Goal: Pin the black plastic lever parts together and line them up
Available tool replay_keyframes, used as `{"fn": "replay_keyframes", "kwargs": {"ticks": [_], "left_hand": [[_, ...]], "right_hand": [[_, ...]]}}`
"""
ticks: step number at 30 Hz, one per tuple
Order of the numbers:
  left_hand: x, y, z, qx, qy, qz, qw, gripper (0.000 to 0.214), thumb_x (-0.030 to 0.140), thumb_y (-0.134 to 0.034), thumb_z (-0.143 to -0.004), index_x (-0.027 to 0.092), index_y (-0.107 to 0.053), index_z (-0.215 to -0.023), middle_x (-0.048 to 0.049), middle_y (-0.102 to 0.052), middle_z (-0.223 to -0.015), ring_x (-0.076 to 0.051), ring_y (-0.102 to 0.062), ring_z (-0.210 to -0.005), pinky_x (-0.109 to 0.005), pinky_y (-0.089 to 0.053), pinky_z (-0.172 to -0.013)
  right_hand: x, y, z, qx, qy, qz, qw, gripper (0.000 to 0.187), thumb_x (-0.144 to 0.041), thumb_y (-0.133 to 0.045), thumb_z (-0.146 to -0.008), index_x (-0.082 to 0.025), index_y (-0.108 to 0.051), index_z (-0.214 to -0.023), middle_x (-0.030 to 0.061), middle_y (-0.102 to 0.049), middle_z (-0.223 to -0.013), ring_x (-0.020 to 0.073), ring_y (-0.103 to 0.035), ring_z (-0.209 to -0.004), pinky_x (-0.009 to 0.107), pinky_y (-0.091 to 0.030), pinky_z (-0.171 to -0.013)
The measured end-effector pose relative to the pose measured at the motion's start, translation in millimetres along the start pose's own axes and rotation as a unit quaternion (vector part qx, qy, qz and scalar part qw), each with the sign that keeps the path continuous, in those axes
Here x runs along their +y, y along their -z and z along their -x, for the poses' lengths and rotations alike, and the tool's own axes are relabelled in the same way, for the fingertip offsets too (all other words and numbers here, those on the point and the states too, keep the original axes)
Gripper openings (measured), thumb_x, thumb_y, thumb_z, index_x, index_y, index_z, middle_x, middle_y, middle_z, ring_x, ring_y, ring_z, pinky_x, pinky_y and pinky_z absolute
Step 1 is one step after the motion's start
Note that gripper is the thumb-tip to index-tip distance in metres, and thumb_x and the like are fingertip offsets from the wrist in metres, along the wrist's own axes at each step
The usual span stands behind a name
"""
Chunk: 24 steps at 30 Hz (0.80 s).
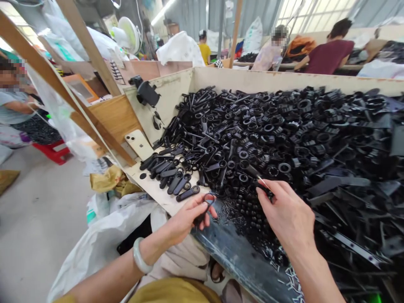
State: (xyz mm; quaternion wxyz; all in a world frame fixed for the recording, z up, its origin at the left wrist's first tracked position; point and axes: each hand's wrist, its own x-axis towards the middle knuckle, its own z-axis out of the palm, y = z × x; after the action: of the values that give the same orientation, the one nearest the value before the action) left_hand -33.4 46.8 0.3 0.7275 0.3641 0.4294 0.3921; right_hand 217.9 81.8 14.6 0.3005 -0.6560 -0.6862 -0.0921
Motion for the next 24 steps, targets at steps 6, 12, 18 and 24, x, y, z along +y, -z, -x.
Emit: {"fn": "replay_keyframes", "kwargs": {"ticks": [6,12,18,24], "left_hand": [[-6.6,-20.8,18.8,-0.064,0.093,0.073,0.991,0.042,0.046,-0.075,-0.079,0.018,-0.06,-0.107,-0.0045,-0.069,-0.089,-0.009,-0.055,-0.057,-0.023,-0.035,-0.052],[-13.8,-31.6,35.3,-0.103,0.117,-0.004,0.988,0.032,0.043,-0.068,-0.088,0.022,-0.065,-0.111,-0.0005,-0.063,-0.084,-0.007,-0.046,-0.054,-0.022,-0.027,-0.048],[-25.9,-38.1,39.6,-0.156,0.099,-0.115,0.976,0.028,0.035,-0.052,-0.097,0.02,-0.059,-0.12,0.0059,-0.049,-0.067,-0.01,-0.042,-0.055,-0.022,-0.03,-0.051],[-15.0,-41.9,42.3,-0.163,0.096,-0.206,0.96,0.022,0.023,-0.046,-0.094,0.018,-0.057,-0.112,0.0071,-0.045,-0.065,-0.01,-0.039,-0.055,-0.023,-0.03,-0.052]], "right_hand": [[-15.8,22.8,33.7,0.077,-0.068,-0.048,0.994,0.034,-0.044,-0.058,-0.098,-0.02,-0.078,-0.113,0.0092,-0.079,-0.098,0.0189,-0.063,-0.063,0.032,-0.043,-0.056],[-60.5,35.2,93.0,-0.058,-0.11,-0.388,0.913,0.018,-0.029,-0.064,-0.096,-0.023,-0.08,-0.102,0.0055,-0.075,-0.094,0.0194,-0.072,-0.083,0.029,-0.058,-0.07],[-64.1,40.5,120.0,-0.064,-0.04,-0.297,0.952,0.027,-0.015,-0.057,-0.101,-0.021,-0.076,-0.119,0.0058,-0.071,-0.097,0.0153,-0.07,-0.083,0.025,-0.057,-0.075],[-54.5,41.9,125.6,-0.075,0.018,-0.276,0.958,0.034,-0.009,-0.053,-0.101,-0.021,-0.073,-0.124,0.0063,-0.069,-0.099,0.0148,-0.071,-0.083,0.022,-0.058,-0.072]]}}
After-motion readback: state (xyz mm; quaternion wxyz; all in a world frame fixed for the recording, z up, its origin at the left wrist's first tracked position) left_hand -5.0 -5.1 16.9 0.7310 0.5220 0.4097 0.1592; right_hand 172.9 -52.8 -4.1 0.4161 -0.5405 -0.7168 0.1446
